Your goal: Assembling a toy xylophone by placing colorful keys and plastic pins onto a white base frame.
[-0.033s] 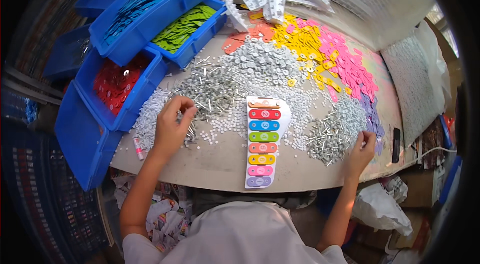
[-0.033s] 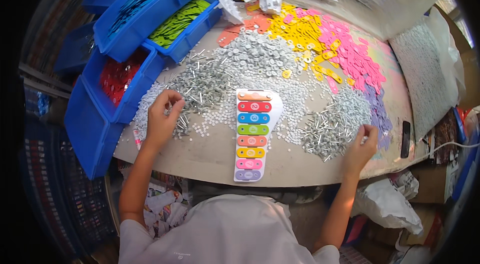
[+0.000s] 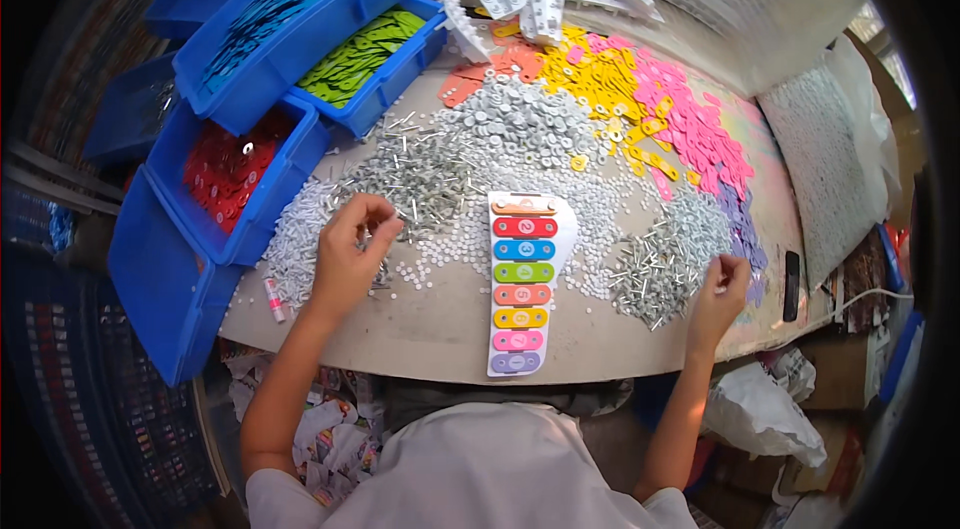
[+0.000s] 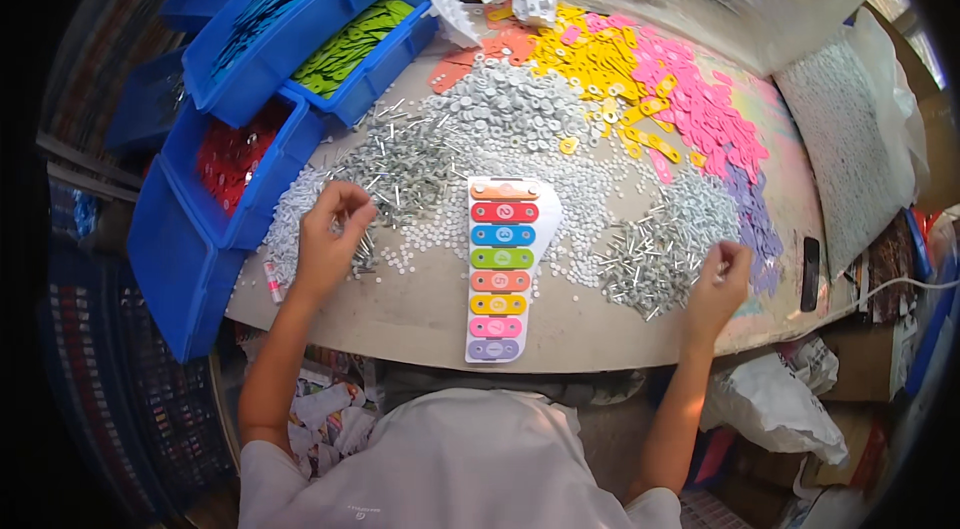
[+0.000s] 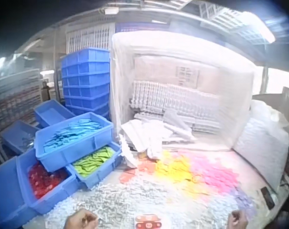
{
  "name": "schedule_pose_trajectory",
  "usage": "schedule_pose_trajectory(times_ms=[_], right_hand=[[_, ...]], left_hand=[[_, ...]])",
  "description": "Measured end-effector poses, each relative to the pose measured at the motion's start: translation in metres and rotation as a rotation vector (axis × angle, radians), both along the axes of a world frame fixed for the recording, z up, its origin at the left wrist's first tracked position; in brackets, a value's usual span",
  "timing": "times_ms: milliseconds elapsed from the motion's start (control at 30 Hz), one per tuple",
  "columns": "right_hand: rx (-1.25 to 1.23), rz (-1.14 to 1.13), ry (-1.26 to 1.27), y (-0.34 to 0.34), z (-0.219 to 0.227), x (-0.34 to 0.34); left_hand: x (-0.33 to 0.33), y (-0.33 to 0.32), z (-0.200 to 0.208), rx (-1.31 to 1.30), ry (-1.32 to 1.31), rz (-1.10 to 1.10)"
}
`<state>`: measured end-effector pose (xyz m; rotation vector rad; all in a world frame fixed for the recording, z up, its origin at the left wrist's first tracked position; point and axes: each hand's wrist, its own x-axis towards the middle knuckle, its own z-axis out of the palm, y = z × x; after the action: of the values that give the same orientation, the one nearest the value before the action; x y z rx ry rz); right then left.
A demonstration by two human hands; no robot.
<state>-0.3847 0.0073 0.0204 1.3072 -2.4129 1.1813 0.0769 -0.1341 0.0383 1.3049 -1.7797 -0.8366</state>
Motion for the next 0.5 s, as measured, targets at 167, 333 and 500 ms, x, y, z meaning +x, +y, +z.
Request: schedule_pose_trajectory(times_ms=[167, 333, 500], right_hand=[[-0.011, 0.442, -0.172, -0.036, 0.03, 0.09], [0.046, 0.685, -0.254, -0.069, 0.02, 0.141], [0.095, 0.657, -0.336, -0.089, 0.007, 0.152]], left_hand=[[-0.048, -0.001, -0.009, 0.285, 0.339, -0.183], [-0.082, -0.018, -0.021, 0.681, 0.553, -0.285], [-0.088, -0.023, -0.029, 0.738, 0.591, -0.353]])
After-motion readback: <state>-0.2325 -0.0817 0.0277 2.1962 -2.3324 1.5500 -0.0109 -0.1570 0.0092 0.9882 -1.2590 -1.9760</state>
